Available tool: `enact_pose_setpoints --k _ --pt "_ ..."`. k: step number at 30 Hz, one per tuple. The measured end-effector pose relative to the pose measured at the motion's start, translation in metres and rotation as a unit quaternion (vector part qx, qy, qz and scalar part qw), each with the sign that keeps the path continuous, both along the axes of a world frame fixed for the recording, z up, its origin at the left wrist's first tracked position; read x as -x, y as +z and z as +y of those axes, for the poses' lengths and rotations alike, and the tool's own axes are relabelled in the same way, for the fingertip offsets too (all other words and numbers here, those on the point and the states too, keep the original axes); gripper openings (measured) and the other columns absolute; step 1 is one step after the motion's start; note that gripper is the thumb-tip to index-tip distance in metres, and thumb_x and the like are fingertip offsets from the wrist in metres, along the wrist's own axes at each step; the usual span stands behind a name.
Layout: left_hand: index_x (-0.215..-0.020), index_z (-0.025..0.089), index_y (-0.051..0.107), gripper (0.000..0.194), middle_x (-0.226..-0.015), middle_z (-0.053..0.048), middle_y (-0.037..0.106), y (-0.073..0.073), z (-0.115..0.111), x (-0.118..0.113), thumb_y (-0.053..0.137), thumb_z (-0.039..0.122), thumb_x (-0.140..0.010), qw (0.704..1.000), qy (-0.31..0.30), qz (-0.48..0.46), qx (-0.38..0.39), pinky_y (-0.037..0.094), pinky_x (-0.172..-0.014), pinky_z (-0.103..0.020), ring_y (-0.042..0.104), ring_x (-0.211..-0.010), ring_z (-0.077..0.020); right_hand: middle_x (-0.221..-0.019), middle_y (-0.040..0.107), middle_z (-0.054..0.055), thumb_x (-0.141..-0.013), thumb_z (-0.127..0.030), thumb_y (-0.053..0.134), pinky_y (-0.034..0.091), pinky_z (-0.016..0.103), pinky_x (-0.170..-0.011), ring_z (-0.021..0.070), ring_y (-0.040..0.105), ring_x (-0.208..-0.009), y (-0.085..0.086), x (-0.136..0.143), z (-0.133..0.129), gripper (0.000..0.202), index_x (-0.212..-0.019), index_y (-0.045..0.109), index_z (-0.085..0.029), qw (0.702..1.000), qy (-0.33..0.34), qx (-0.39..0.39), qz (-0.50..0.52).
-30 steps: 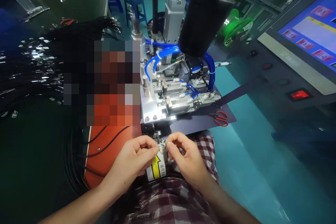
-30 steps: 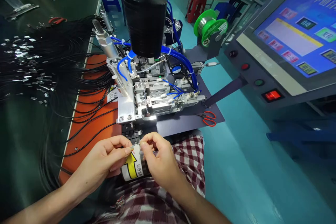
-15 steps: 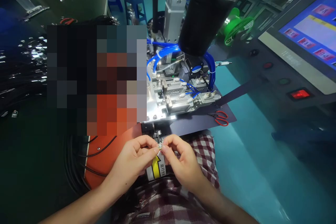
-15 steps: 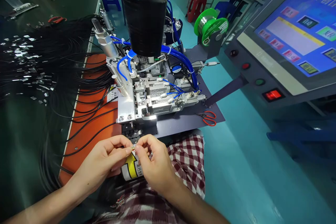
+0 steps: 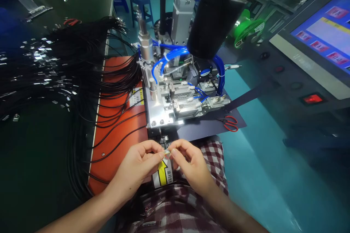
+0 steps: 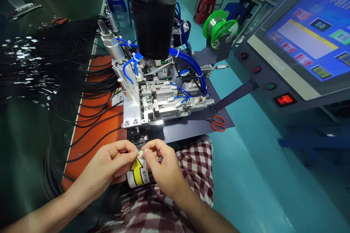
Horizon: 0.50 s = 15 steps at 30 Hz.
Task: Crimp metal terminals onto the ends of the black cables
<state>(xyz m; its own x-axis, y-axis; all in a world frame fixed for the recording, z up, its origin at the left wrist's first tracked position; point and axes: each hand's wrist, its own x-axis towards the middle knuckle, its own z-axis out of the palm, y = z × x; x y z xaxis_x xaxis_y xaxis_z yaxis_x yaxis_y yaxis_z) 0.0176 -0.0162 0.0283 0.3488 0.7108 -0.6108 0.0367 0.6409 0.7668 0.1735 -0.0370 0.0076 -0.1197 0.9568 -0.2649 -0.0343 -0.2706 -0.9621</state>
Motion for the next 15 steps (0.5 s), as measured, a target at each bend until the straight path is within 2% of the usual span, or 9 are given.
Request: enact_pose_setpoints --k 8,15 --pt "-0.074 0.017 0.051 0.022 -0.045 0.011 0.028 -0.0003 -0.0005 -0.0008 0.059 0.037 -0.080 1.000 -0.003 0.010 -0.011 0.016 -0.036 -0.016 0.020 -0.040 -0.0036 -0.068 0.056 -0.002 -0.083 -0.022 0.057 0.042 0.022 -0.055 0.0116 0.049 -0.059 0.0004 0.0048 -0.0018 0.007 -0.078 0.059 -0.018 0.998 -0.028 -0.046 -0.039" --pt "-0.073 0.017 0.051 0.023 -0.044 0.011 0.030 0.0019 -0.0020 -0.0023 0.060 0.038 -0.079 0.998 -0.001 0.031 -0.047 0.018 -0.035 -0.015 0.024 -0.038 -0.0034 -0.068 0.052 -0.002 -0.088 -0.021 0.050 0.039 0.022 -0.054 0.0115 0.047 -0.059 -0.0006 0.0050 -0.0009 0.013 -0.075 0.052 -0.019 0.995 0.000 -0.054 -0.084"
